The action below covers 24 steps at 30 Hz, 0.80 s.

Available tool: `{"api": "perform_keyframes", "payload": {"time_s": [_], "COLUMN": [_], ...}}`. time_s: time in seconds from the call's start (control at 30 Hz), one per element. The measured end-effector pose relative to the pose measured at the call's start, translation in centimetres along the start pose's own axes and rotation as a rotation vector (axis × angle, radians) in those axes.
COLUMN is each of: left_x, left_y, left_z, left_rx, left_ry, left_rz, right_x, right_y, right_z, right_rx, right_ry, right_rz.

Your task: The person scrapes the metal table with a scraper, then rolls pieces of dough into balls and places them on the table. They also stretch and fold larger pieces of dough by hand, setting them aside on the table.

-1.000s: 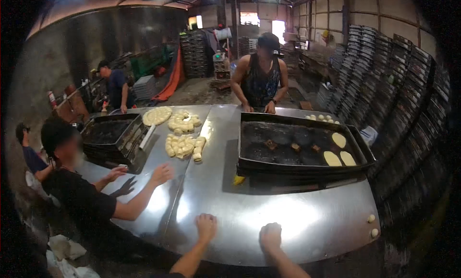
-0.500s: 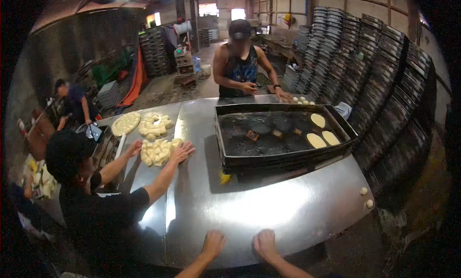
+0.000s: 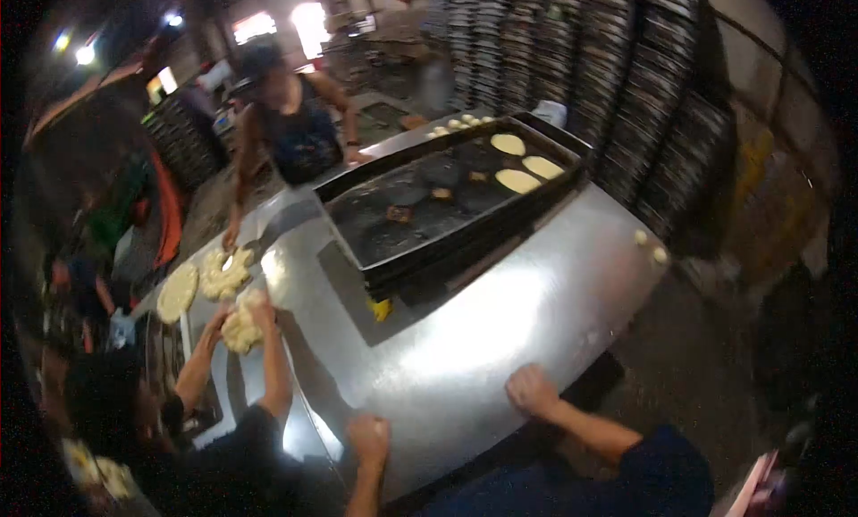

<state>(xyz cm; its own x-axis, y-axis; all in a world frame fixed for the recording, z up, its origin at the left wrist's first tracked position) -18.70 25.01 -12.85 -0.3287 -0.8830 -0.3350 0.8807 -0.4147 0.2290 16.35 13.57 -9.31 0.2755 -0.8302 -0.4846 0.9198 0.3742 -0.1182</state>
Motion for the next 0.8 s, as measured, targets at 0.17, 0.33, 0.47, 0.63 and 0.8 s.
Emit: {"api": "perform_keyframes", "payload": {"time_s": [0.17, 0.33, 0.47, 0.63, 0.8], "left_x": [-3.2, -1.5, -5.9, -0.9, 1.2], "left_y": [2.5, 1.0, -1.9, 3.5, -0.7], "left_z": [-0.5, 1.0, 0.5, -0.3, 0.0], "left_rx": [0.196, 0.049, 0.109, 0.289, 0.557], "left_ry": [0.086, -0.005, 0.064, 0.171, 0.449], "left_rz": [0.223, -0.097, 0.361, 0.116, 0.732], "right_x": [-3.8, 0.8, -1.6, 1.7, 8.8], "right_y": [0.7, 0.3, 6.7, 4.1, 13.1], "right_z": [1.0, 1.6, 1.7, 2.2, 5.2], "right_rx": [-0.032, 0.031, 0.08, -0.295, -0.711], "right_ry": [0.168, 0.082, 0.284, 0.261, 0.332], "right_rz": [-0.424, -0.093, -0.485, -0.662, -1.159]}}
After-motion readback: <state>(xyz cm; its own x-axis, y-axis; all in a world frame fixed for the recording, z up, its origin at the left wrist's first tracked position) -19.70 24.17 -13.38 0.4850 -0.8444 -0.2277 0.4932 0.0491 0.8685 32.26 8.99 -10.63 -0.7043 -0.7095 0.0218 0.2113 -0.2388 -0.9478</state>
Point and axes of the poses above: each hand's wrist, its own x-axis away from the middle knuckle, its own z-axis out of the back of the hand, y = z × x, the point moved 8 cm from there along -x, towards the middle knuckle, and after that the axes turned 5 degrees about -x, right-handed, at the moved point
